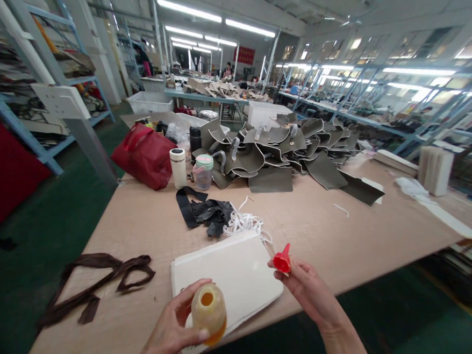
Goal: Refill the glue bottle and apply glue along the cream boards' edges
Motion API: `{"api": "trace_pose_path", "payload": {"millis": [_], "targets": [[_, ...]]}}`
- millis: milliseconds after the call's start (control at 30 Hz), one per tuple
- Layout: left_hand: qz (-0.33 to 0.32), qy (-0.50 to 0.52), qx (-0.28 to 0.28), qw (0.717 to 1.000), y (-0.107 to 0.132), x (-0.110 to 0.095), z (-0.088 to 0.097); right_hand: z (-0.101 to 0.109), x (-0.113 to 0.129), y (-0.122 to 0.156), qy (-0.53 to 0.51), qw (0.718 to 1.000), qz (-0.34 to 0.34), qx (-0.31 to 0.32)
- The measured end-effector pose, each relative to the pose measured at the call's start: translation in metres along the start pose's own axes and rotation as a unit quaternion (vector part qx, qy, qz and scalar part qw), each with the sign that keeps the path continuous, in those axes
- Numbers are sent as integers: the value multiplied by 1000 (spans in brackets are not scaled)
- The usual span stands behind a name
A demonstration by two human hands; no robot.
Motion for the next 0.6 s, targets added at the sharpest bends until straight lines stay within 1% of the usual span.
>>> {"api": "trace_pose_path", "payload": {"millis": [67,100,133,167,200,233,300,367,433,533,600], "targets": [[-13,-41,21,999,-3,-13,-16,-19,23,16,1,1000,22,2],[-20,-58,30,998,-4,-20,-24,-30,33,24,20,999,36,4],[-28,-71,38,996,-4,-27,-32,-42,43,30,59,997,56,8],[-36,-82,48,995,-5,-34,-41,-52,54,37,115,989,90,9],[-42,-88,57,994,-5,-40,-48,-61,65,43,174,976,130,11],[-47,-88,67,993,-6,-45,-55,-69,75,49,231,957,174,14],[-53,-77,84,992,-8,-52,-67,-78,90,62,313,916,252,17],[-58,-68,101,991,-11,-58,-79,-76,97,75,368,879,303,15],[-58,-65,122,989,-14,-60,-95,-65,100,86,413,849,330,3],[-42,-61,152,986,-18,-57,-128,-38,100,102,464,816,342,-39],[-39,-68,155,985,-21,-53,-155,-15,100,112,495,793,343,-87]]}}
Point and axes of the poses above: each hand's wrist, its own y-axis away from the middle knuckle, its own z-axis out of the back of the hand, x = y × z, the point moved 8 cm from there along -y, towards the middle knuckle, and after that the axes turned 3 degrees about -y, right-handed, at the moved point
